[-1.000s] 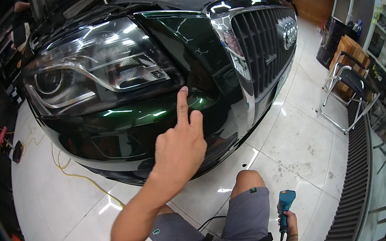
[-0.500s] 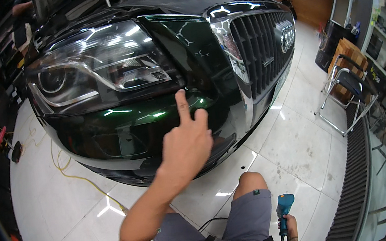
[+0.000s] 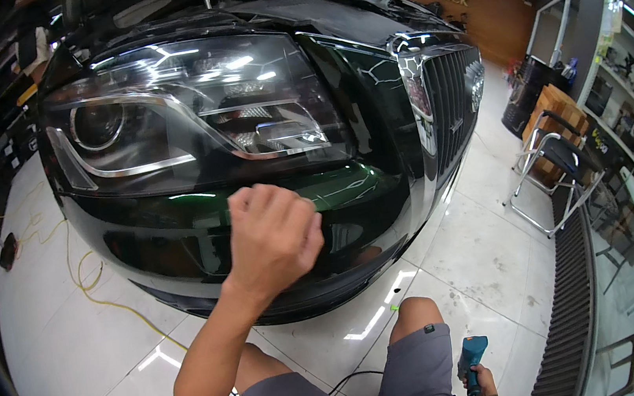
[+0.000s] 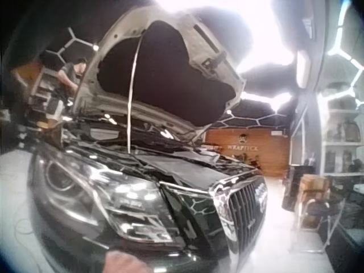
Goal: The person aligns and secures a black car bumper to the front of a dark green Audi using plastic fasteners. The person uses a heat gun to warm the bumper area, then inserts and presses fasteners into the bumper and grille to attach it.
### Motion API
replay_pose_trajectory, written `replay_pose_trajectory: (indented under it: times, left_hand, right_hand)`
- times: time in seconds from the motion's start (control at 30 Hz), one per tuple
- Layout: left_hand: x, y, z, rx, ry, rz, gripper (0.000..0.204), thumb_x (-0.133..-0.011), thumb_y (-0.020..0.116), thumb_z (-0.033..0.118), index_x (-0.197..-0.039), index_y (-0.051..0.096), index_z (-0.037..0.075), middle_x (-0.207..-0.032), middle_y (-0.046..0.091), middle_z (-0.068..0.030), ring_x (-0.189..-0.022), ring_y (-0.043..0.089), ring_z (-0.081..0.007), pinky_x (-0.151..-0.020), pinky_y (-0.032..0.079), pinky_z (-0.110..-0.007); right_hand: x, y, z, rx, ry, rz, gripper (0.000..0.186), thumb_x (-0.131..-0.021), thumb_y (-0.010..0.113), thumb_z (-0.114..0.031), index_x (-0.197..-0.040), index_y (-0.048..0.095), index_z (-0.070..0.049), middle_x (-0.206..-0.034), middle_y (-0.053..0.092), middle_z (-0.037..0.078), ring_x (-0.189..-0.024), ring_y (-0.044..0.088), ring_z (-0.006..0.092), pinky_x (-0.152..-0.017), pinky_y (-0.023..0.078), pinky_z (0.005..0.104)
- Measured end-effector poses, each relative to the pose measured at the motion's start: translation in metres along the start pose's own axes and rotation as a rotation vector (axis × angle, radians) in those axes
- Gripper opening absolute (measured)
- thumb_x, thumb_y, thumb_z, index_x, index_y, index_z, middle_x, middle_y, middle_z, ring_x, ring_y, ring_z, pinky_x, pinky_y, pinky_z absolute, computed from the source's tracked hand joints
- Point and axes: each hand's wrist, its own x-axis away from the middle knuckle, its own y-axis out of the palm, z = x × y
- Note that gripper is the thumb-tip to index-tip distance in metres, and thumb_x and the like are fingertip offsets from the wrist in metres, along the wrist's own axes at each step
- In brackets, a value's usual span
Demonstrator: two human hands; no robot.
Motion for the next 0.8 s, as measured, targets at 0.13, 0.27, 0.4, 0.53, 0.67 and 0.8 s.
replay_pose_trajectory:
  times: [0.13,0.27,0.4,0.53,0.67,0.8]
  left_hand:
    - [0.005,0.000,-0.016,0.028,-0.089,0.067,0.022,-0.067,0.071,0.006,-0.087,0.060,0.007,-0.094,0.057,-0.0059,-0.088,0.054,-0.0259,-0.075,0.040,-0.039]
    - [0.007,-0.001,-0.017,0.046,-0.101,0.062,0.026,-0.067,0.072,0.007,-0.092,0.064,0.007,-0.097,0.058,-0.0040,-0.091,0.054,-0.0242,-0.076,0.041,-0.038]
    - [0.011,0.002,-0.020,0.079,-0.097,0.061,0.031,-0.067,0.073,0.009,-0.097,0.067,0.010,-0.098,0.058,-0.0024,-0.091,0.054,-0.0232,-0.076,0.041,-0.038]
    - [0.009,0.000,-0.017,0.048,-0.082,0.027,0.037,-0.067,0.073,0.011,-0.103,0.070,0.013,-0.100,0.058,-0.0020,-0.092,0.054,-0.0230,-0.077,0.041,-0.037]
    - [0.007,-0.003,-0.015,0.033,-0.095,-0.012,0.038,-0.068,0.073,0.013,-0.105,0.071,0.016,-0.102,0.057,-0.0018,-0.094,0.052,-0.0226,-0.078,0.040,-0.038]
    - [0.006,-0.002,-0.005,-0.101,-0.095,-0.084,0.044,-0.069,0.074,0.018,-0.112,0.069,0.020,-0.107,0.054,-0.0007,-0.102,0.048,-0.0222,-0.086,0.035,-0.040]
  right_hand:
    - [0.019,0.009,0.007,-0.057,-0.010,0.020,0.032,-0.083,0.049,-0.021,-0.097,0.054,0.008,-0.070,0.060,0.018,-0.053,0.060,0.0283,-0.051,0.053,0.0382]
    - [0.038,0.015,0.015,-0.073,0.054,0.060,0.032,-0.085,0.054,-0.022,-0.097,0.055,0.008,-0.071,0.061,0.018,-0.053,0.060,0.0274,-0.051,0.052,0.0371]
    - [0.054,0.004,0.035,0.032,0.073,0.133,0.030,-0.087,0.061,-0.024,-0.091,0.058,0.006,-0.069,0.062,0.015,-0.054,0.061,0.0259,-0.051,0.052,0.0361]
    - [0.079,0.036,0.034,0.121,0.059,0.226,0.029,-0.085,0.067,-0.024,-0.085,0.062,0.005,-0.067,0.063,0.013,-0.055,0.062,0.0240,-0.051,0.052,0.0350]
    - [0.078,0.022,0.048,0.149,0.022,0.253,0.030,-0.081,0.072,-0.022,-0.087,0.064,0.007,-0.068,0.064,0.012,-0.055,0.063,0.0222,-0.052,0.053,0.0348]
    - [0.095,0.048,0.023,0.439,-0.060,0.247,0.037,-0.078,0.071,-0.024,-0.089,0.066,0.011,-0.078,0.068,0.014,-0.065,0.065,0.0233,-0.060,0.052,0.0354]
